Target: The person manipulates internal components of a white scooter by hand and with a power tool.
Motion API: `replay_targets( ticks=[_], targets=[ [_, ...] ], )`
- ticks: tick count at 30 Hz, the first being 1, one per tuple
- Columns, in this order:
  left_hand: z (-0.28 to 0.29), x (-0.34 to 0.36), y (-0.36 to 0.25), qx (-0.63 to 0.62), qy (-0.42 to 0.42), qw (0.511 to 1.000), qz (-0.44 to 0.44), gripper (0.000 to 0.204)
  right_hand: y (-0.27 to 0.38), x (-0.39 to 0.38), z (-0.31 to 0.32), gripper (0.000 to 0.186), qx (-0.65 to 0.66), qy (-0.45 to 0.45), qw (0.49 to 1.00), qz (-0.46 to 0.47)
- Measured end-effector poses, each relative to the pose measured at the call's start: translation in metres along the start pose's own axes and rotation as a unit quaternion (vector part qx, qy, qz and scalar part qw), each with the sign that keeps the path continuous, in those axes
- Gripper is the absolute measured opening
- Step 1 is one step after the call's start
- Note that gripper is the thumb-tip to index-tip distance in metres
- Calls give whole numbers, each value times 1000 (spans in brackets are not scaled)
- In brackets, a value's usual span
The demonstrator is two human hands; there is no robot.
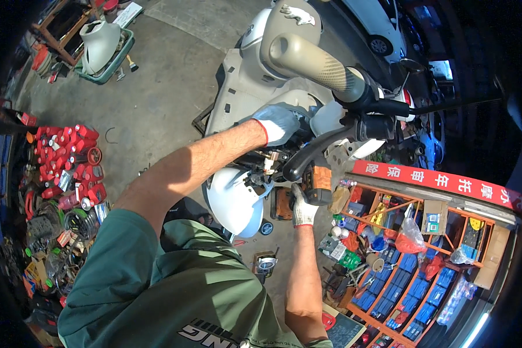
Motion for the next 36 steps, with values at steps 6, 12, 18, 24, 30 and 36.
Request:
replay_targets(
  ticks=[6,12,18,24,30,36],
  targets=[
    [-2,2,0,-5,-26,999,-18,21,7,-3,-3,44,10,2,1000,28],
    [-18,12,5,-14,-3,1000,-2,21,8,-3,-2,46,11,2,1000,-19],
    [-31,24,11,-8,28,1000,1,25,4,-1,-2,45,-3,-8,998,64],
    [-18,19,2,-89,-43,995,-29,29,3,1,-1,42,-55,-21,995,77],
    [-7,21,-6,-95,-87,990,-50,27,22,4,7,43,-188,-7,964,186],
    [-11,21,-4,-84,-88,991,-52,26,20,1,4,46,-194,1,957,216]
  ],
)
Point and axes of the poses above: each hand's wrist, its own x-axis towards the middle knuckle, its own z-axis out of the back of the hand, y = z × x, the point moved 4 cm from there along x, towards the middle knuckle, and after that the axes turned 4 degrees about y, right-handed, at the moved point
